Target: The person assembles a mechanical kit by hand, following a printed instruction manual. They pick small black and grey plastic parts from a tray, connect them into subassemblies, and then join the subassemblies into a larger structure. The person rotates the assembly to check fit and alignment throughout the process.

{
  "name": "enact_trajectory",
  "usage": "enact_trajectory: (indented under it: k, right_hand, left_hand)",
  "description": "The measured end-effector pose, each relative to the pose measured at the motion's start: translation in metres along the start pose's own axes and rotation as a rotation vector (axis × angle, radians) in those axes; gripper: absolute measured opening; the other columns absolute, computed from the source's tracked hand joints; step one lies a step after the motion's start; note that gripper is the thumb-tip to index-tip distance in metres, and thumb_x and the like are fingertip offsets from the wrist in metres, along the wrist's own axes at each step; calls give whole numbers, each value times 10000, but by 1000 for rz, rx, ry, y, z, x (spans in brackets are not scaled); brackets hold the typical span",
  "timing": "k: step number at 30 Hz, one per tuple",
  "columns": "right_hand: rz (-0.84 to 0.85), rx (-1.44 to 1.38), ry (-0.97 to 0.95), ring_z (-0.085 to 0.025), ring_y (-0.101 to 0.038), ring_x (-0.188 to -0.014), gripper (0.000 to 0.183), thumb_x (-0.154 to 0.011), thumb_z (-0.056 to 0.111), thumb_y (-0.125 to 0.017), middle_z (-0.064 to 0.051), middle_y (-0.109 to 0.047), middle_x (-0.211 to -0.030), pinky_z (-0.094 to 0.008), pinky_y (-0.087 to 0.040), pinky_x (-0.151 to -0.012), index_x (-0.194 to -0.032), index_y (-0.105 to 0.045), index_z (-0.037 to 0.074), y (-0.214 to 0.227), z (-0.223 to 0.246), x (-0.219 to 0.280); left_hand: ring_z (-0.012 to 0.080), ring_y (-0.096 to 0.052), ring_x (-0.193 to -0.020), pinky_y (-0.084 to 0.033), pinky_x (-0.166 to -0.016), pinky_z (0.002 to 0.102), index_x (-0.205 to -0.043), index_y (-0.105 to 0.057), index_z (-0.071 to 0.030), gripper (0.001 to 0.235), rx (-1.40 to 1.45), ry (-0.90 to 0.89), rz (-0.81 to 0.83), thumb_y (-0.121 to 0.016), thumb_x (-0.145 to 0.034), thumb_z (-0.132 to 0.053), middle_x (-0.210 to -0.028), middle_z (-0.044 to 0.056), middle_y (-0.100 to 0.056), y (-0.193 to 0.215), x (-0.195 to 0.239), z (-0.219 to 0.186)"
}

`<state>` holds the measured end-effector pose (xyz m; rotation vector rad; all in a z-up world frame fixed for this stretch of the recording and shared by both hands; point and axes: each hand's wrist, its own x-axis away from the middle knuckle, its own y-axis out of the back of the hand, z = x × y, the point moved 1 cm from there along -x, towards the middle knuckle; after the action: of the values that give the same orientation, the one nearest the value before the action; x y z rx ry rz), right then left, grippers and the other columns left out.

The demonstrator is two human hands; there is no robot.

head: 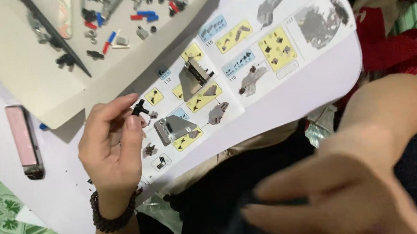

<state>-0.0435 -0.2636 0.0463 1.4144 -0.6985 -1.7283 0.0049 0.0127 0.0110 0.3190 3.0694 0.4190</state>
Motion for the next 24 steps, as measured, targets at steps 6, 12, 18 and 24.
enact_trajectory:
  k: [6,12,18,24]
  right_hand:
    - [-208,154,352,-50,-481,-634,295,-929,56,-579,56,-516,-842,-233,-420,-543,-1197,-471,112,-11,32,26]
    - [-395,266,628,2,-397,-408,316,-895,34,-548,106,-417,-634,-184,-325,-311,-1128,-354,122,-51,-14,17]
    - [10,261,-281,-289,-606,-895,173,-855,188,-663,-148,-621,-1031,-368,-476,-715,-962,-617,59,-68,-71,-48]
    - [75,447,-414,-258,-576,-987,218,-851,273,-680,-121,-679,-1040,-391,-381,-830,-973,-591,115,-96,-66,-53]
  left_hand:
    - [147,-570,-760,-456,-663,226,-1190,-588,51,254,-146,-134,-76,-571,-937,42,-985,106,-585,5,-7,-9]
    - [143,-551,-727,-460,-682,236,-1050,-612,60,140,-98,-182,-76,-564,-920,39,-945,101,-598,9,-7,-12]
    - [185,-534,-704,-436,-641,306,-1216,-579,39,283,-33,-250,-125,-442,-1016,-107,-812,135,-539,10,-5,-5]
    - [162,-573,-706,-506,-631,274,-1208,-588,5,312,98,-162,-31,-403,-1011,-151,-819,110,-523,13,-5,0]
